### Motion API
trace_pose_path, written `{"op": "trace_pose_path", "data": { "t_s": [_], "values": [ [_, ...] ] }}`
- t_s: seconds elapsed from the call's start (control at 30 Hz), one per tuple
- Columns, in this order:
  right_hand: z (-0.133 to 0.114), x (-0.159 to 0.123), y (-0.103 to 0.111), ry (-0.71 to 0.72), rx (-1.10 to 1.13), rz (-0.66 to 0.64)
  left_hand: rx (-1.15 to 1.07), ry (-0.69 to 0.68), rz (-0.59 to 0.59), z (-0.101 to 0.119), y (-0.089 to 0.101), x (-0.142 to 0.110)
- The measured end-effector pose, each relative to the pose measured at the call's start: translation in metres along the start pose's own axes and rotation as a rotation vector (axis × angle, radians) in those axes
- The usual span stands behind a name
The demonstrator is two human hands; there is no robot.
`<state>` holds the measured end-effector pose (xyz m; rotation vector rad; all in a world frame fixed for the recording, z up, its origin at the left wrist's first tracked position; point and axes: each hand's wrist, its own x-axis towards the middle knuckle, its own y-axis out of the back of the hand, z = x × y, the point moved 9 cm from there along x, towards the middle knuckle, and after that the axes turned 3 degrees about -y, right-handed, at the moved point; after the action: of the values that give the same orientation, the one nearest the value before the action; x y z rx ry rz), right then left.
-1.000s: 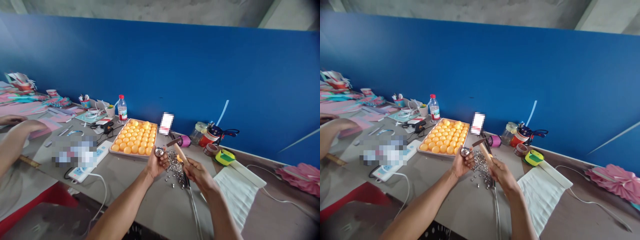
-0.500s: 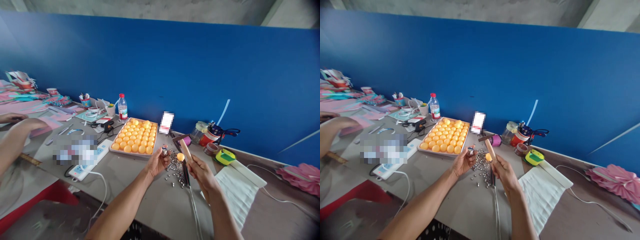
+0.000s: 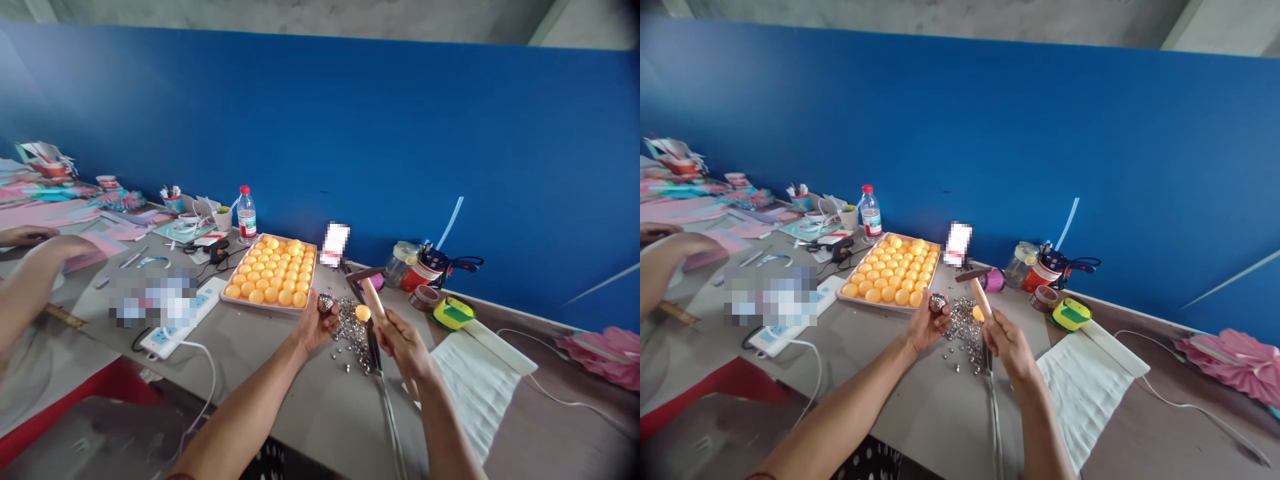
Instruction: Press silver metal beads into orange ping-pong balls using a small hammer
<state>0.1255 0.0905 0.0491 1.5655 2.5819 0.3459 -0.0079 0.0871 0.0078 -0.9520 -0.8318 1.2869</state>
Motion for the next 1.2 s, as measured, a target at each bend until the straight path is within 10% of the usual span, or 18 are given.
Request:
{"op": "trace_pose_path", "data": {
  "t_s": [0.47, 1.2],
  "values": [
    [0.012, -0.001, -0.014, -0.096, -0.072, -0.146, 0.018, -0.026, 0.04, 0.002, 0.004, -0.001],
    [-0.008, 0.0, 0.006, 0.063, -0.008, 0.068, -0.017, -0.14, 0.031, 0.014, 0.005, 0.003]
  ]
}}
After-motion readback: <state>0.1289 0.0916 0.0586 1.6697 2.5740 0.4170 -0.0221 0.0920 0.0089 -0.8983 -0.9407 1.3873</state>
